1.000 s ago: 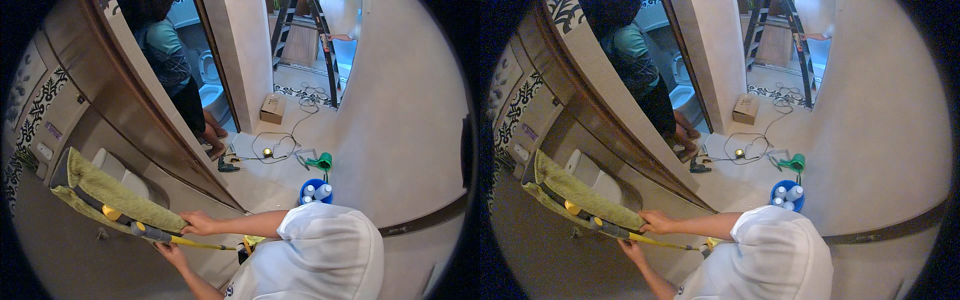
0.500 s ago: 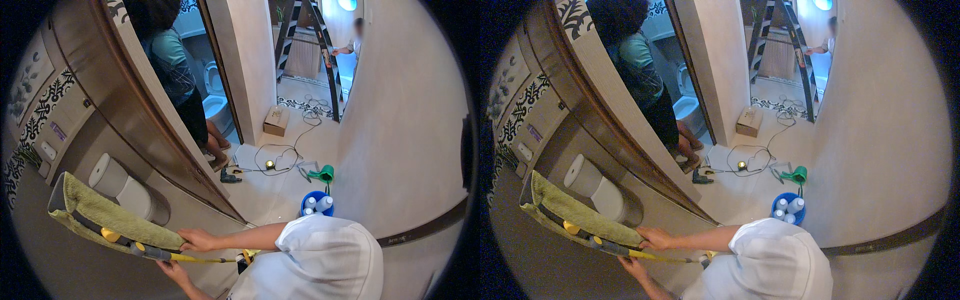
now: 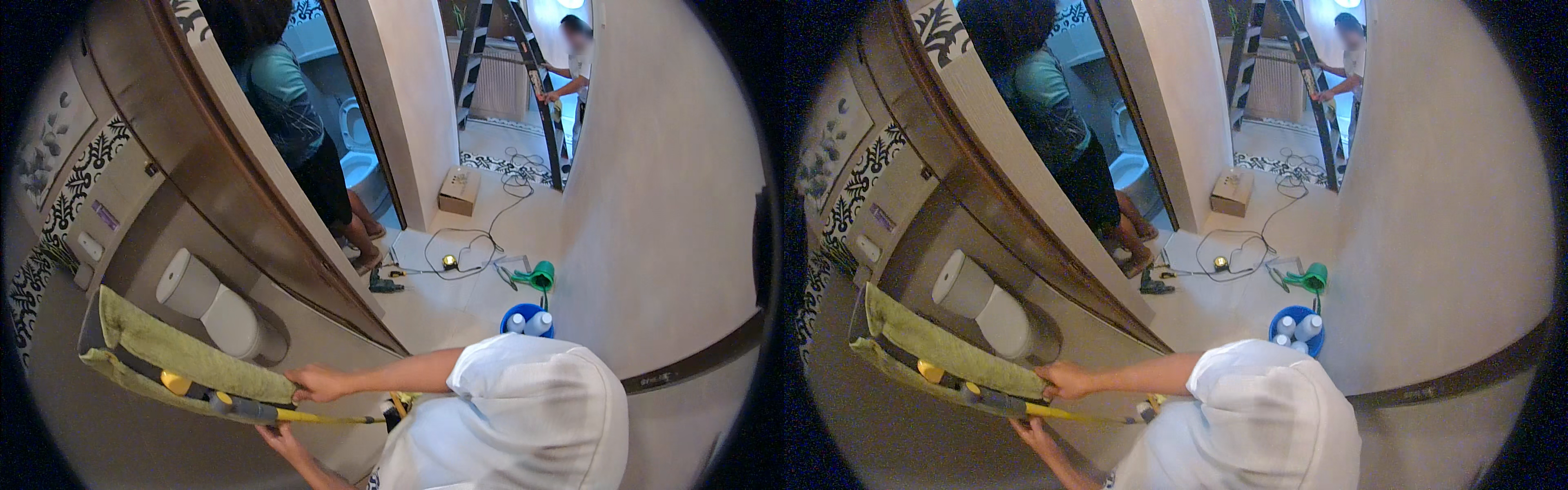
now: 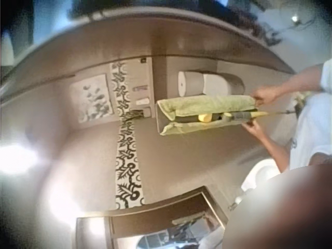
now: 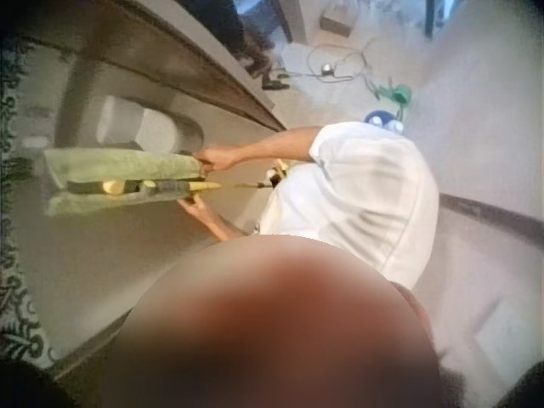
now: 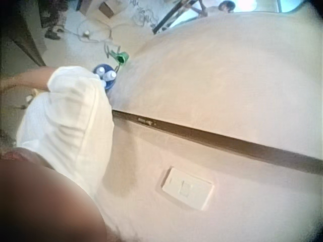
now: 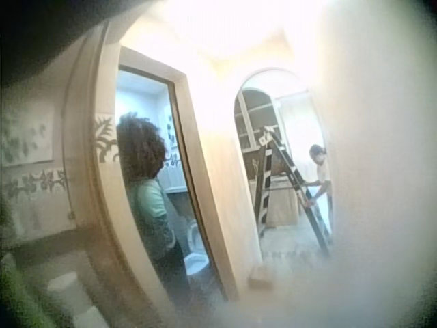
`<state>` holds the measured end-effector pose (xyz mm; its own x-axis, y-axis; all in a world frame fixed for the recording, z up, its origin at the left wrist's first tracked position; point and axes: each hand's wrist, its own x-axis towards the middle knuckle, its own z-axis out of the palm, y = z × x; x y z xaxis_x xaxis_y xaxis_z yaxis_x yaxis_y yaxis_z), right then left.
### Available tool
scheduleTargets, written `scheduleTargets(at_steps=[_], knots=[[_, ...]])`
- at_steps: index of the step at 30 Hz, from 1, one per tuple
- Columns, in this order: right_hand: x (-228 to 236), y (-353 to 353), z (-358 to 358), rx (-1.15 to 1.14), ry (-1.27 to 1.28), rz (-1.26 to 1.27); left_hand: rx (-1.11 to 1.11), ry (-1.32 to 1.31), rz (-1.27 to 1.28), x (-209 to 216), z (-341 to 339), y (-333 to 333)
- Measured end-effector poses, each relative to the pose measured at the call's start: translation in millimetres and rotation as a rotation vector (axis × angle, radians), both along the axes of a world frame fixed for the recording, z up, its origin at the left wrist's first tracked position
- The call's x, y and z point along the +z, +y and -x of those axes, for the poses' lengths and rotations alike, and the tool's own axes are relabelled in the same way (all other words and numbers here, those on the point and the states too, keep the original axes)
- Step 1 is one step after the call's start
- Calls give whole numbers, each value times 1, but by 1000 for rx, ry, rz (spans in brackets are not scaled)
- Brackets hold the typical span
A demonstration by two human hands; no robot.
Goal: The person kneels to wipe the baseboard with a cloth, then stands to rinse the cloth at the sink. They attach the cloth to a mop and proceed to mop the bathroom floor.
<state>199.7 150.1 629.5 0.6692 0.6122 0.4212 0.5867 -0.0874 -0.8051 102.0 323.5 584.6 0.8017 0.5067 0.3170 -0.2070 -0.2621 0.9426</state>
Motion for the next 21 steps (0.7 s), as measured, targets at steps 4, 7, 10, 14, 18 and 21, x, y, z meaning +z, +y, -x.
scheduleTargets(at_steps=[4, 7, 10, 14, 18, 21], knots=[[1, 2, -3, 36, 22, 45, -2, 55, -39, 22, 1, -15], [3, -1, -3, 64, 101, 81, 15, 23, -19, 24, -3, -21], [-2, 0, -5, 119, 123, -17, -8, -23, 69, 22, -6, -22], [-13, 7, -11, 239, 172, -103, 249, -148, -235, 28, -8, -20], [-24, 15, -6, 216, 140, -238, 491, -318, -279, 50, 3, -38], [-18, 16, -1, 184, 219, -57, 349, -144, -220, 40, -6, -53]])
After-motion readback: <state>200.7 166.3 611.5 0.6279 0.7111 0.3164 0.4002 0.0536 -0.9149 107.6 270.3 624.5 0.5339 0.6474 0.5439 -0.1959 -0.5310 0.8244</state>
